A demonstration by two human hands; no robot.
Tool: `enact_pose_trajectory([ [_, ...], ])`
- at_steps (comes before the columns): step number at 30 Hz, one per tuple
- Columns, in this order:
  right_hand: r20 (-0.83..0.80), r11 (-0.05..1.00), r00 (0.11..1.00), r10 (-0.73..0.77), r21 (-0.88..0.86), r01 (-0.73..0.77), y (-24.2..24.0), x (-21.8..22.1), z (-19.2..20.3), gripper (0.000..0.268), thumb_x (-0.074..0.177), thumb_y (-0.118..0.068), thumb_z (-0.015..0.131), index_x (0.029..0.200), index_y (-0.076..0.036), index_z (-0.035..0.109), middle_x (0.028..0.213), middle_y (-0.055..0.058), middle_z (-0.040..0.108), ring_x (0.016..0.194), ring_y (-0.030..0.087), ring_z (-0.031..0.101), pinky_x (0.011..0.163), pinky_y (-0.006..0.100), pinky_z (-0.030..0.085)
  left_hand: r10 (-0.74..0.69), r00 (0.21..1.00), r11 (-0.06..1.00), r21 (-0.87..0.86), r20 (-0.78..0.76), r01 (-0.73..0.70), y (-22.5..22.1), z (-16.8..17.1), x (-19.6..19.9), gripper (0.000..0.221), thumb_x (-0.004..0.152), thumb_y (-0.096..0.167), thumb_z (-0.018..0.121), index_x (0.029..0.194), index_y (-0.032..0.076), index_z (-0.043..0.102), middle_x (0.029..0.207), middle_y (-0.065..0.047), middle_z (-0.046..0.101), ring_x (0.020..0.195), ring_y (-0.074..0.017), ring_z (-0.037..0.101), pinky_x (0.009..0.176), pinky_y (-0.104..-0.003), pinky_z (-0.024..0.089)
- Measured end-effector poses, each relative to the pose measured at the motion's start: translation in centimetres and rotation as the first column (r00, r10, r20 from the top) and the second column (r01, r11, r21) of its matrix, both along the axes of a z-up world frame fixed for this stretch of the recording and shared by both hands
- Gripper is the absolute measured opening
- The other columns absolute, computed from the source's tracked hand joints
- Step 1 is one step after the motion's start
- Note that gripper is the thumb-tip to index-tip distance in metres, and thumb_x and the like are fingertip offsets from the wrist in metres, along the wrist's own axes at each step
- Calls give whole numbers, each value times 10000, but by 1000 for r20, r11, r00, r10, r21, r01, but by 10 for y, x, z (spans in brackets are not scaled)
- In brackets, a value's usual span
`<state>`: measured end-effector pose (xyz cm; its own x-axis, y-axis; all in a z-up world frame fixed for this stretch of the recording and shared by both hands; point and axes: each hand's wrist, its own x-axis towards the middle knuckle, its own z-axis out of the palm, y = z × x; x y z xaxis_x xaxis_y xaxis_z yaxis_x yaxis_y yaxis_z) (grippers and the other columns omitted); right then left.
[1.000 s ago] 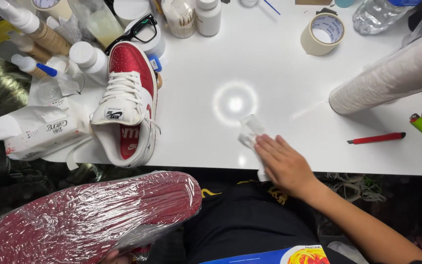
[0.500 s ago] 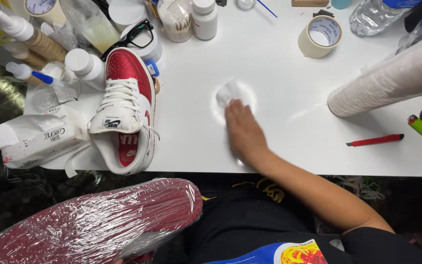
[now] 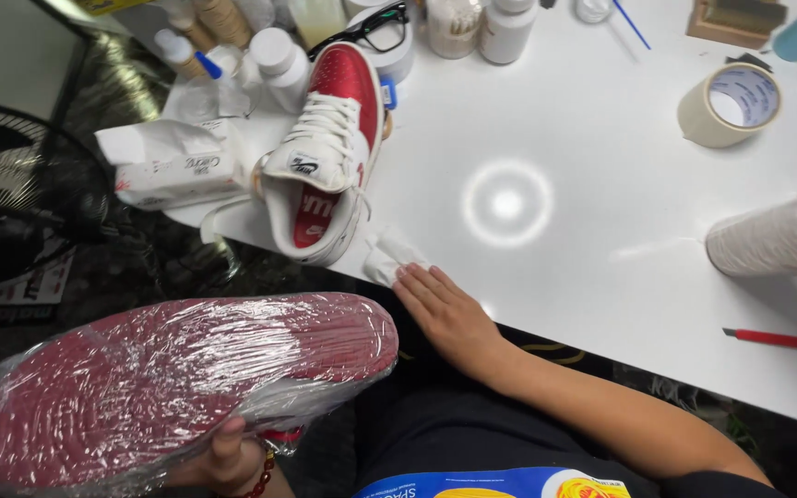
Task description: Wrapping a sneaker in plastic film for storage or protection.
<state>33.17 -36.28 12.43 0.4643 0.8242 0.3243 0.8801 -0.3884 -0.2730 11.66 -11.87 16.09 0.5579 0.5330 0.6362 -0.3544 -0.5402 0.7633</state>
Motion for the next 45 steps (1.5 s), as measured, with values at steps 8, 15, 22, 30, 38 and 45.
enact_pose_trajectory([
  [8, -87, 1000, 996, 7, -7, -7, -76, 10, 17, 508, 690, 66, 644, 1178, -64, 693, 1217, 124, 721, 1003, 307, 708, 854, 418, 571, 320, 944, 936, -184, 86, -301, 3, -2, -4, 925, 968, 238, 760, 1662, 91, 168, 1538, -137, 395, 1384, -263, 468, 1180, -426, 468],
  [15, -305, 853, 952, -42, 485, 193, 35, 127, 113, 192, 996, 51, 469, 1112, -2, 613, 745, 99, 666, 652, 175, 683, 629, 291, 515, 468, 875, 860, -295, 129, -417, -8, 1, -27, 1022, 942, 107, 789, 1672, 88, 75, 1647, -152, 311, 1474, -273, 375, 1291, -448, 344],
  [22, 127, 927, 988, 91, 351, -130, 209, 214, 130, 114, 988, -100, 629, 1077, -58, 687, 961, 163, 718, 873, 380, 688, 766, 490, 547, 605, 796, 748, -329, -16, -576, -14, 27, -43, 1134, 856, 64, 806, 1659, 56, 5, 1650, -181, 254, 1546, -298, 320, 1369, -501, 305],
  [30, -86, 970, 981, 172, 189, -153, 207, 214, 143, 394, 1065, -323, 557, 1365, -92, 666, 1296, 210, 655, 1052, 395, 666, 943, 476, 513, 648, 757, 751, -89, -91, -654, 0, 45, -34, 1171, 829, 158, 865, 1662, 54, 48, 1678, -178, 249, 1582, -298, 292, 1348, -478, 232],
  [38, -367, 478, -323, 872, 780, 403, 45, 163, 181, 867, 1006, -763, 289, 1693, -235, 312, 1701, 252, 294, 1567, 423, 313, 1335, 589, 245, 168, 986, 969, 189, -25, -160, 4, 117, 48, 1287, 738, 303, 921, 1666, 73, 59, 1586, -120, 310, 1465, -241, 416, 1239, -425, 413],
  [45, -198, 365, -313, 929, 627, 689, -42, 144, 174, 876, 1006, -765, 278, 1643, -173, 382, 1643, 294, 388, 1554, 467, 338, 1297, 603, 251, -173, 935, 847, 438, -309, 301, -29, 175, 144, 1308, 577, 294, 1006, 1582, 97, 191, 1471, -195, 448, 1337, -347, 532, 1111, -460, 466],
])
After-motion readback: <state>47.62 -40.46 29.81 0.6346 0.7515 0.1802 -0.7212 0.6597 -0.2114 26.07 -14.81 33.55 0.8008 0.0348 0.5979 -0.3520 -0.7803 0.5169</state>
